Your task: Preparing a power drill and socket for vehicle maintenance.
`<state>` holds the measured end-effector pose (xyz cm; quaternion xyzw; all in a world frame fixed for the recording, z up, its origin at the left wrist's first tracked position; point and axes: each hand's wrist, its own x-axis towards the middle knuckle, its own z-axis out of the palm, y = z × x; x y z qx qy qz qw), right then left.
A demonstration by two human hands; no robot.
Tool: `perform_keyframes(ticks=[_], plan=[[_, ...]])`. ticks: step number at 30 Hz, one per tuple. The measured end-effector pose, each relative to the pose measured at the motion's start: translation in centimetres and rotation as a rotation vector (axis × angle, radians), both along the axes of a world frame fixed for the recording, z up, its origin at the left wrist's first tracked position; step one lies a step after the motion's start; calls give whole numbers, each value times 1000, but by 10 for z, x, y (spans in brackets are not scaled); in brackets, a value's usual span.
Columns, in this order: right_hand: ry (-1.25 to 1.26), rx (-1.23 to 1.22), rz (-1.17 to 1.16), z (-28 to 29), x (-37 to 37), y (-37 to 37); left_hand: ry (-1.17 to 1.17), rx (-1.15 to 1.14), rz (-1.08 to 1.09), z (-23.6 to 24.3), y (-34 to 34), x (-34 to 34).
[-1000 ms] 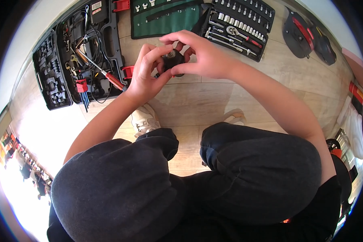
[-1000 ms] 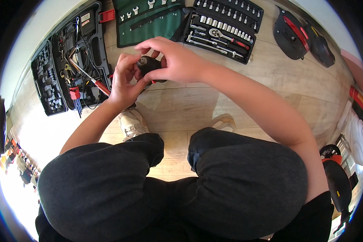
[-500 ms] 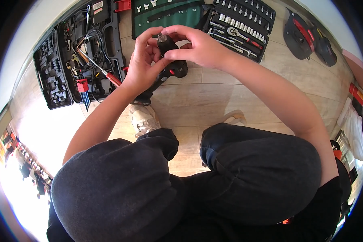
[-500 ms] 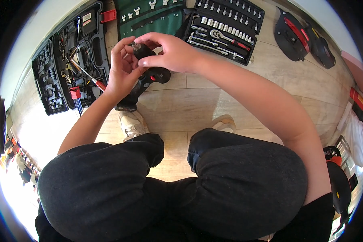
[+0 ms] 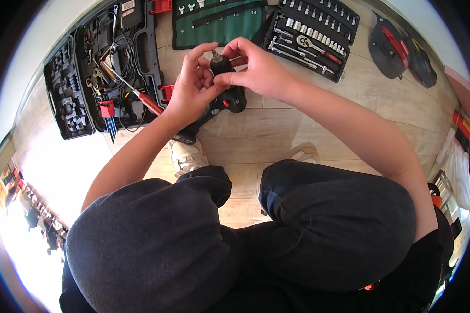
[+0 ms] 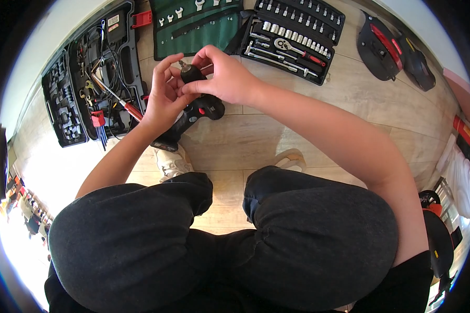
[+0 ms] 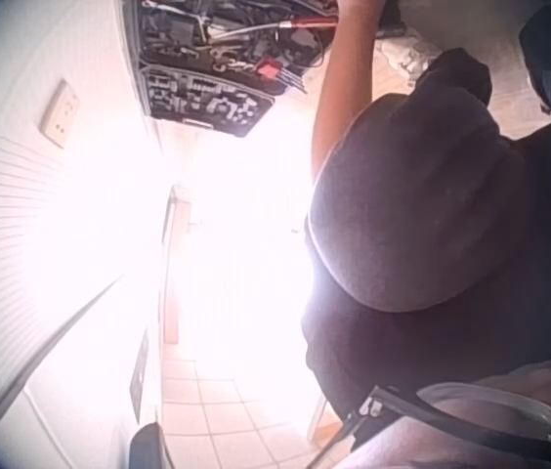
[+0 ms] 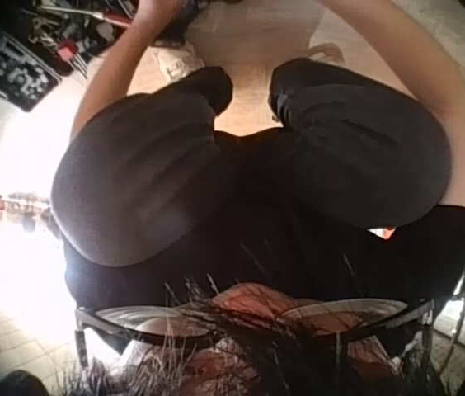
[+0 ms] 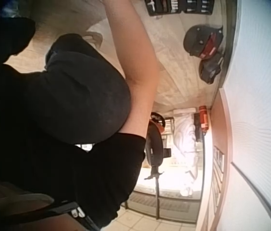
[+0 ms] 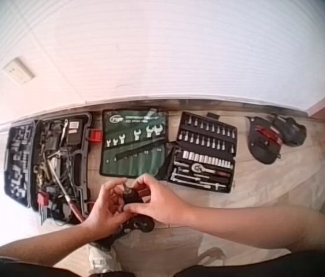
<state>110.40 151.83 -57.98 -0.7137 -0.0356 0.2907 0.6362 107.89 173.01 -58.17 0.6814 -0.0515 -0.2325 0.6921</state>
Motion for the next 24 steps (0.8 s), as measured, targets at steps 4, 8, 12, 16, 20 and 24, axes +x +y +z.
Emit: perform_keyframes(ticks=[4,8,12,16,20,24], plan=[[47,-12,-24,-3,-12,5,7,15,-41,2,1,-7],[147,19,-57,3,-11,1,-100,194,-119,4,1,1],[132,22,-29,-1,-13,0,-306,262,-116,3,-5,0],[86,66,-36,-6,-14,1,-20,88,17,9,-20,-10],[111,85,-40,-3,-13,-1,36,114,-59,11,-20,-8],[181,118,-67,-4,-12,-11,83,79,-35,13,-23,-9]])
